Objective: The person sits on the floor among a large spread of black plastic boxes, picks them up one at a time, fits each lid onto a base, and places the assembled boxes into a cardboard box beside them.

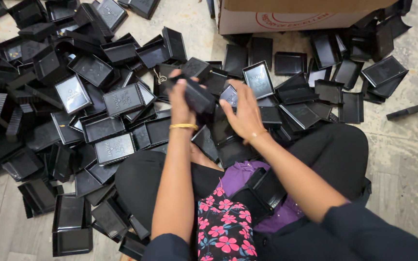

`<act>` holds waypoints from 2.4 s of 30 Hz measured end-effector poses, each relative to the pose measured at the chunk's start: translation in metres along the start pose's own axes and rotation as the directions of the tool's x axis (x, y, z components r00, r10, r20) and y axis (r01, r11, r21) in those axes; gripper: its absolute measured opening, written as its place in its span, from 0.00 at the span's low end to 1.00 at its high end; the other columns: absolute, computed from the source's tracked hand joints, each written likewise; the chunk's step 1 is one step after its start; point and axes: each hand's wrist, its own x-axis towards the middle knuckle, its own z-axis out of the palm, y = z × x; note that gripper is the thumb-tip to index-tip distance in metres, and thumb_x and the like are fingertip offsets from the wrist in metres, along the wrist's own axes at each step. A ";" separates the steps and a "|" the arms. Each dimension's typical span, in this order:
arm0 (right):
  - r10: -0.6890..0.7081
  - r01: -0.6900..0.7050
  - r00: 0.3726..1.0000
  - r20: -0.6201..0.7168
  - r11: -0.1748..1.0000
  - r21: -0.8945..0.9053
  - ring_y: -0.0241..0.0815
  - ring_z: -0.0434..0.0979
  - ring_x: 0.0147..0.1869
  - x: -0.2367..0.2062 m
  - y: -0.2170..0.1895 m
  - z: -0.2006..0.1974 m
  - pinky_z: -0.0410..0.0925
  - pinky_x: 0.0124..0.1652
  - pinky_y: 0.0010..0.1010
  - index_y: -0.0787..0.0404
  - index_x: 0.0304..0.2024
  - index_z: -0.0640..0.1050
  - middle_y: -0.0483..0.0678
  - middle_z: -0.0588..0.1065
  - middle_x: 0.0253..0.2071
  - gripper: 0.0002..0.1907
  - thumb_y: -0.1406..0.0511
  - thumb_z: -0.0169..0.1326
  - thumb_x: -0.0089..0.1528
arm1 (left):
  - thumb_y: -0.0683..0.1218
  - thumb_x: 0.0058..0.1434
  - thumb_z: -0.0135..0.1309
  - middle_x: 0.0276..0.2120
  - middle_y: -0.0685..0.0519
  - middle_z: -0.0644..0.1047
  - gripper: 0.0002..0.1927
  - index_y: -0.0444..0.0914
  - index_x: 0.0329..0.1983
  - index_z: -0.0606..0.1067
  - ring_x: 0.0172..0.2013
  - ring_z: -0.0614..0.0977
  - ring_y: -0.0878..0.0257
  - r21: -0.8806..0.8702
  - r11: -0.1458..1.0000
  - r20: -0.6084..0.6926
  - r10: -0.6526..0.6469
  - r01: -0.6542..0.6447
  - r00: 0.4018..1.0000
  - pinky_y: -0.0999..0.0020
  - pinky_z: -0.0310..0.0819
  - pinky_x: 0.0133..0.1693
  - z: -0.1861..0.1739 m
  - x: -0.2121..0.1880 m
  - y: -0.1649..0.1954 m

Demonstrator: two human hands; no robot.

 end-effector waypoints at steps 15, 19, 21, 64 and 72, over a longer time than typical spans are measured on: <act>0.306 -0.301 0.950 0.053 0.865 0.401 0.50 0.81 0.55 0.020 0.024 -0.023 0.74 0.54 0.39 0.62 0.72 0.56 0.58 0.77 0.54 0.53 0.59 0.71 0.52 | 0.70 0.70 0.39 0.39 0.47 0.79 0.33 0.40 0.56 0.76 0.35 0.81 0.60 0.136 0.984 0.023 -0.120 0.116 0.992 0.66 0.77 0.36 -0.004 0.003 -0.003; 0.252 -0.417 0.907 0.338 0.655 0.630 0.38 0.82 0.51 0.027 0.002 -0.026 0.75 0.50 0.29 0.70 0.63 0.70 0.52 0.79 0.54 0.39 0.62 0.70 0.53 | 0.68 0.72 0.38 0.44 0.49 0.80 0.33 0.37 0.58 0.75 0.42 0.82 0.62 0.251 0.956 0.115 -0.186 0.153 0.976 0.67 0.76 0.46 0.005 -0.007 -0.008; 0.226 -0.419 0.900 0.372 0.683 0.598 0.36 0.83 0.50 0.027 -0.010 -0.022 0.75 0.49 0.27 0.71 0.59 0.75 0.51 0.80 0.52 0.35 0.61 0.70 0.53 | 0.67 0.73 0.37 0.49 0.51 0.80 0.33 0.36 0.60 0.74 0.48 0.82 0.63 0.304 0.948 0.192 -0.160 0.097 0.968 0.68 0.76 0.53 0.007 -0.011 -0.007; 0.171 -0.051 0.985 0.030 0.120 0.992 0.43 0.82 0.45 0.095 -0.031 -0.137 0.74 0.48 0.37 0.63 0.42 0.80 0.51 0.81 0.40 0.12 0.61 0.60 0.63 | 0.55 0.76 0.38 0.35 0.54 0.78 0.20 0.36 0.47 0.75 0.31 0.76 0.70 0.446 0.873 -0.183 0.305 -0.198 0.935 0.75 0.72 0.36 -0.021 0.012 0.002; -0.442 0.436 0.897 -0.016 0.889 -0.138 0.64 0.78 0.53 0.070 0.018 0.023 0.71 0.54 0.44 0.70 0.59 0.75 0.65 0.76 0.50 0.30 0.64 0.61 0.55 | 0.53 0.75 0.41 0.32 0.53 0.78 0.17 0.35 0.46 0.75 0.28 0.75 0.71 0.434 0.869 -0.233 0.362 -0.236 0.903 0.77 0.70 0.33 -0.037 0.015 -0.002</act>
